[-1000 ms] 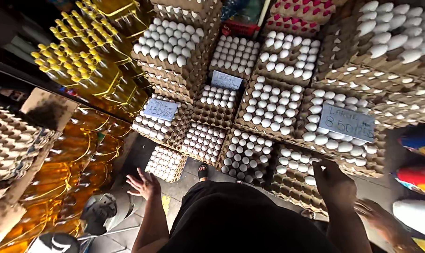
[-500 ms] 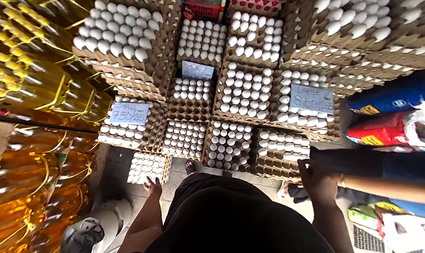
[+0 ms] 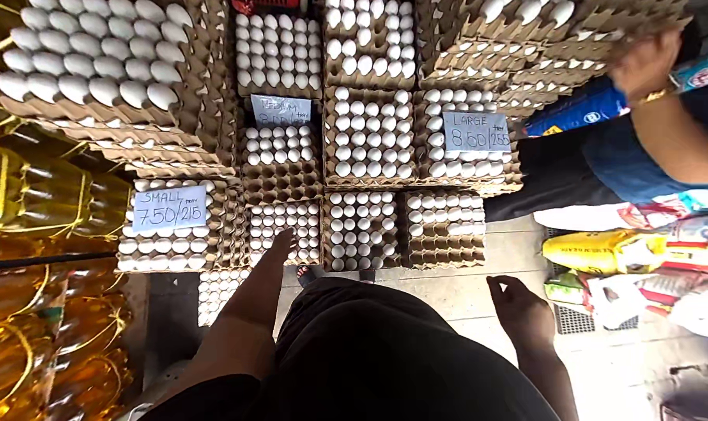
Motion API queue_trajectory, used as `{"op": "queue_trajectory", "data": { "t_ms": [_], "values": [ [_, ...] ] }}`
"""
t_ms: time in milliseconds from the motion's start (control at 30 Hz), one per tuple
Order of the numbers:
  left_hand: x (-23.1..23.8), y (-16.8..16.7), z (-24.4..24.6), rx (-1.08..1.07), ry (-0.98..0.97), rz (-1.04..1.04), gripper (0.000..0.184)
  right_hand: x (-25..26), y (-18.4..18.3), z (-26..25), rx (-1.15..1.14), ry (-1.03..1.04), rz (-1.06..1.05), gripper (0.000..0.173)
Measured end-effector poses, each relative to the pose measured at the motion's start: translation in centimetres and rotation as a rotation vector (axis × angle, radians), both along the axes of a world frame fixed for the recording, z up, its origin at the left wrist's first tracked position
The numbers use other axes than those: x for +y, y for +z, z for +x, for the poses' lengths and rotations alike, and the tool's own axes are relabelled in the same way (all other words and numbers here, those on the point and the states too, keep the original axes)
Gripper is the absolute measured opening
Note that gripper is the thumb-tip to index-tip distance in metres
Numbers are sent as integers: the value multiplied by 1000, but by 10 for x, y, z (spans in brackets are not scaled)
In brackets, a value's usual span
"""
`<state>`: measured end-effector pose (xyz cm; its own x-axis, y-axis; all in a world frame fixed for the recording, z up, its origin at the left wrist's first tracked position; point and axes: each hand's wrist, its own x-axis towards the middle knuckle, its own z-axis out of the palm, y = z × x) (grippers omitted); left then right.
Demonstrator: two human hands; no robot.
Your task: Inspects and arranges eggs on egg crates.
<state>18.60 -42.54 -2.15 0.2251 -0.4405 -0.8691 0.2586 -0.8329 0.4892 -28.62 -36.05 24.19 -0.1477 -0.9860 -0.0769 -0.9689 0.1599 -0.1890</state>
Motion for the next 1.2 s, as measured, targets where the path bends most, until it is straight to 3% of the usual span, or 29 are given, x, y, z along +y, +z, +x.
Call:
{"op": "queue_trajectory", "data": {
  "t_ms": [100, 267, 367, 500, 733, 1000, 1200],
  "values": [
    [-46, 11, -36, 109, -34, -98, 49, 14, 1, -2, 8, -24, -22, 34],
    [-112, 52, -109, 523, 185, -245, 45, 31, -3, -6, 6, -79, 15, 35],
    [-143, 66, -143, 653, 248, -298, 45, 38, -7, -10, -2, -105, 20, 35],
    [-173, 73, -169, 651, 352, -309, 44, 47, -14, -18, -24, -106, -14, 35],
    [-188, 110, -190, 634, 626, -219, 59, 55, -23, -36, -42, -115, -37, 36],
    [-199, 167, -188, 561, 546, -290, 61, 62, -22, -55, -90, -186, 33, 43],
    [-221, 227, -184, 559, 486, -266, 51, 66, -35, -66, -162, -208, 41, 44]
  ]
}}
